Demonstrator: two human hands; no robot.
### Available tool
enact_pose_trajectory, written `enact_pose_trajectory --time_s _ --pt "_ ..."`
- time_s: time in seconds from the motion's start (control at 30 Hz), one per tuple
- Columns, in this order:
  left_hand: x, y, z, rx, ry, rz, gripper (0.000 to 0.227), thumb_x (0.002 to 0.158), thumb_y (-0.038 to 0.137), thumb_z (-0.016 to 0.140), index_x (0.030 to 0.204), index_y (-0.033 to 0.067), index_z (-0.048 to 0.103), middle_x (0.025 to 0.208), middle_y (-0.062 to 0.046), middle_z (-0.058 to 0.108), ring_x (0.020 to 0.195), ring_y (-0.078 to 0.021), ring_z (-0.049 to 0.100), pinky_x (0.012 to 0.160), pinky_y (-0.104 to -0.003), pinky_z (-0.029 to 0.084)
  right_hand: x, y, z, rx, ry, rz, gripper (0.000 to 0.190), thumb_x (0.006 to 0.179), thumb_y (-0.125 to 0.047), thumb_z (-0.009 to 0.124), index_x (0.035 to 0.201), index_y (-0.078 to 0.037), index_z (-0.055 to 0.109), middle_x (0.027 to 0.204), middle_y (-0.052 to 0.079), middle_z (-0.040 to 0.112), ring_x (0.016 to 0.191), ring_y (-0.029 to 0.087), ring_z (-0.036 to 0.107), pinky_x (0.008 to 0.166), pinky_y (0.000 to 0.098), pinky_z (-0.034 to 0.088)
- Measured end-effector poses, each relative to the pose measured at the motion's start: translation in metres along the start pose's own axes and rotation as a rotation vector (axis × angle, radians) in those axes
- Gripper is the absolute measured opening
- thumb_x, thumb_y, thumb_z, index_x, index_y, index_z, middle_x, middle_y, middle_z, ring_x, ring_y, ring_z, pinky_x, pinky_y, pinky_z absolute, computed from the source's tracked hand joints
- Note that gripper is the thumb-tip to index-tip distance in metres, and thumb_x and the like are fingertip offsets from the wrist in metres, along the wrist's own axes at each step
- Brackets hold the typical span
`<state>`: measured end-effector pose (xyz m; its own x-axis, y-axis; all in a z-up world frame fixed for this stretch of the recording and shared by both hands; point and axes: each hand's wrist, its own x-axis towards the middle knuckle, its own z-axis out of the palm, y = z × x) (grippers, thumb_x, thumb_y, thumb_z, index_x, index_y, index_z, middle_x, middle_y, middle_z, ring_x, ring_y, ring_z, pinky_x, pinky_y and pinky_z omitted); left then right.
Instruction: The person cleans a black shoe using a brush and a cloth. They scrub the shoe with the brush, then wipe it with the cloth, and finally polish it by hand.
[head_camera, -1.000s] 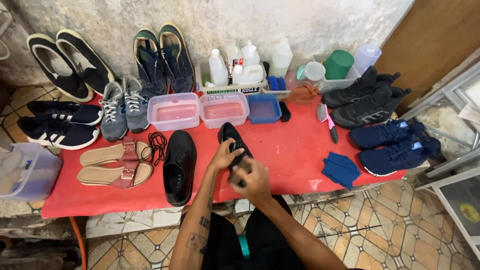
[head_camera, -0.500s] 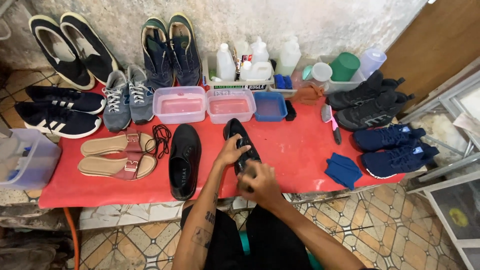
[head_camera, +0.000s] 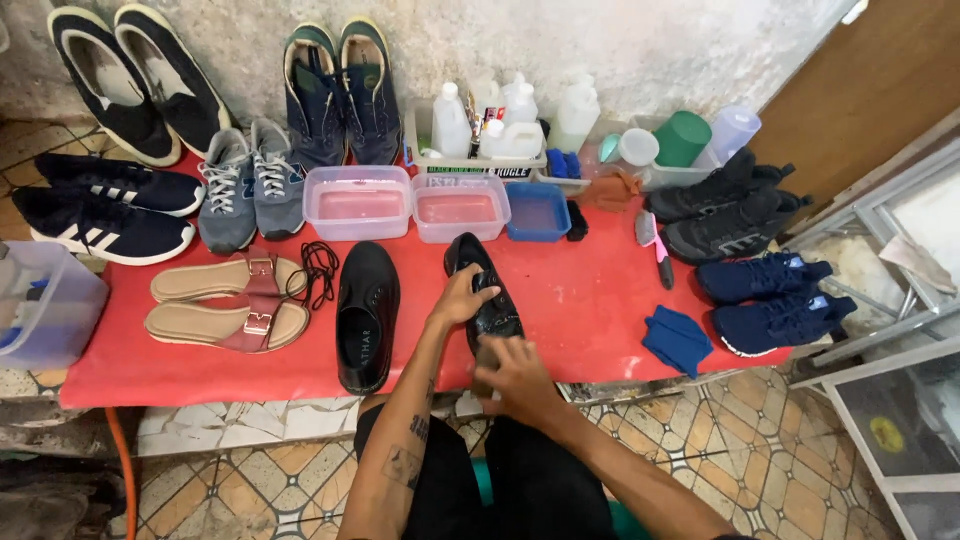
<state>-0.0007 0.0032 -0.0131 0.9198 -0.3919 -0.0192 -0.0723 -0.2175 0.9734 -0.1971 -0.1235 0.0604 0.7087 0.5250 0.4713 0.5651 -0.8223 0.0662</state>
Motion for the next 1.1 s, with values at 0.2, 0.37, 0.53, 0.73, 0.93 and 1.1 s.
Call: enact_pose_trajectory --time_s 0.2,0.37,0.53,0.73,0.93,1.1 --pt "0.010 -0.001 0.001 0.021 0.009 0.028 0.029 0.087 0.016 0.080 0.103 -0.0013 0.063 0.078 -0.021 0.067 0.070 -0.0289 0.066 0.055 -0.039 0.052 -0.003 0.006 0.009 0.069 0.235 0.144 0.030 0.058 -0.040 0.086 0.079 -0.030 0.066 0.109 0.005 0.060 0.087 0.030 0.060 0.070 0.0430 0.043" --pt "0.007 0.000 0.003 -0.008 0.002 0.015 0.025 0.089 0.016 0.079 0.101 0.0008 0.063 0.075 -0.016 0.066 0.064 -0.0243 0.064 0.050 -0.035 0.051 -0.018 0.040 0.011 0.186 0.225 0.347 0.039 0.063 -0.046 0.088 0.096 -0.035 0.071 0.123 0.004 0.060 0.101 0.030 0.060 0.078 0.0415 0.045" --pt "0.012 -0.005 -0.001 -0.006 -0.020 -0.007 0.026 0.089 0.017 0.079 0.101 0.0006 0.063 0.073 -0.017 0.066 0.061 -0.0244 0.064 0.048 -0.033 0.052 -0.025 0.023 -0.006 0.422 0.178 0.230 0.061 0.056 -0.041 0.093 0.113 -0.036 0.074 0.132 0.010 0.061 0.109 0.034 0.061 0.086 0.0450 0.048" --pt "0.005 0.004 -0.002 -0.060 0.001 0.009 0.023 0.089 0.014 0.079 0.098 0.0000 0.063 0.071 -0.015 0.064 0.060 -0.0228 0.063 0.048 -0.033 0.052 -0.043 0.032 0.011 0.248 0.325 0.524 0.054 0.066 -0.050 0.092 0.114 -0.033 0.077 0.133 0.009 0.063 0.101 0.029 0.064 0.085 0.0419 0.048" --pt "0.007 0.004 -0.001 -0.033 0.001 0.013 0.025 0.088 0.014 0.080 0.097 -0.0009 0.063 0.072 -0.015 0.062 0.064 -0.0229 0.063 0.050 -0.034 0.051 -0.057 0.040 0.018 0.329 0.327 0.597 0.059 0.064 -0.051 0.093 0.118 -0.035 0.076 0.129 0.006 0.066 0.100 0.028 0.065 0.085 0.0419 0.047" --pt "-0.003 0.020 -0.004 -0.027 -0.024 0.029 0.024 0.090 0.015 0.079 0.095 0.0001 0.062 0.071 -0.013 0.061 0.063 -0.0216 0.061 0.050 -0.032 0.051 -0.073 0.039 0.028 0.373 0.306 0.364 0.064 0.059 -0.048 0.094 0.119 -0.033 0.077 0.135 0.015 0.062 0.114 0.035 0.063 0.096 0.0498 0.046"
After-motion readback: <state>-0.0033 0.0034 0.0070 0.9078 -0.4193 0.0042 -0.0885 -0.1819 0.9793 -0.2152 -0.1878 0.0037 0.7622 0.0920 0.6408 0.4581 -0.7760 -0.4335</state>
